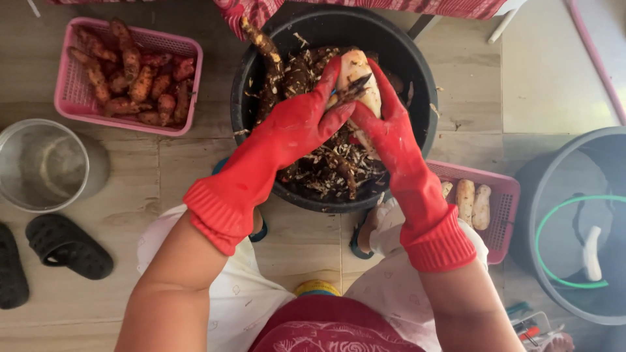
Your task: The person sits on the floor and uses a peeler to remove the skin from cassava roots. They hold the root in one hand and scrape the peeler along its length, placing the peeled roots into a pink basket to the right.
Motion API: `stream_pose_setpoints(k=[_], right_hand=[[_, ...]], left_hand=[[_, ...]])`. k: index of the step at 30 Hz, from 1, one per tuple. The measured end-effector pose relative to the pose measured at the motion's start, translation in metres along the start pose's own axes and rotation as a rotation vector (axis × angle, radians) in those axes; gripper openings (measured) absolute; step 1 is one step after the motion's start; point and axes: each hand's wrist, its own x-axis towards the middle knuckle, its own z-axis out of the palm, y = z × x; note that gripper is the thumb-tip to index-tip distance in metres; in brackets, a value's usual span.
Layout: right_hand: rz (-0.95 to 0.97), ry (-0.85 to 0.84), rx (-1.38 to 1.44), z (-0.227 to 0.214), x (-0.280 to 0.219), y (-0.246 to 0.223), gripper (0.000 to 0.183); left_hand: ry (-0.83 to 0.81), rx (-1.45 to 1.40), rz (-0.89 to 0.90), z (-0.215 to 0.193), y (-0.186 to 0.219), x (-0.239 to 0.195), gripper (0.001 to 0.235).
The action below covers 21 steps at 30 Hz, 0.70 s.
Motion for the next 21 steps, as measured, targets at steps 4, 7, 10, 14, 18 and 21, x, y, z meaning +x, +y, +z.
stream_pose_setpoints(k=[4,7,10,14,18,21], right_hand=[[-0.076,-0.044,-0.057,-0.001,0.001,0.006,0.077],[-0.135,-0.056,-0.233,-0.001,-0.001,0.008,0.078],[-0.239,0.026,-0.536,-0.002,-0.001,0.008,0.076],[-0.396,0.145,-0.806,-0.007,0.006,0.034,0.074],[-0.453,0.161,-1.014,-0.010,0.013,0.044,0.080],[-0.442,0.166,-1.082,-0.007,0.013,0.045,0.079]], left_hand=[[0.215,0.184,-0.065,-0.004,-0.020,0.018,0.067],[0.169,0.105,-0.118,-0.023,0.001,-0.001,0.070],[0.058,0.044,-0.032,-0.015,0.005,-0.005,0.079],[-0.037,0.079,0.006,-0.016,-0.001,-0.007,0.089],[-0.039,0.180,-0.036,-0.007,-0.012,-0.002,0.089],[0.094,0.181,-0.046,-0.007,-0.015,0.003,0.076]])
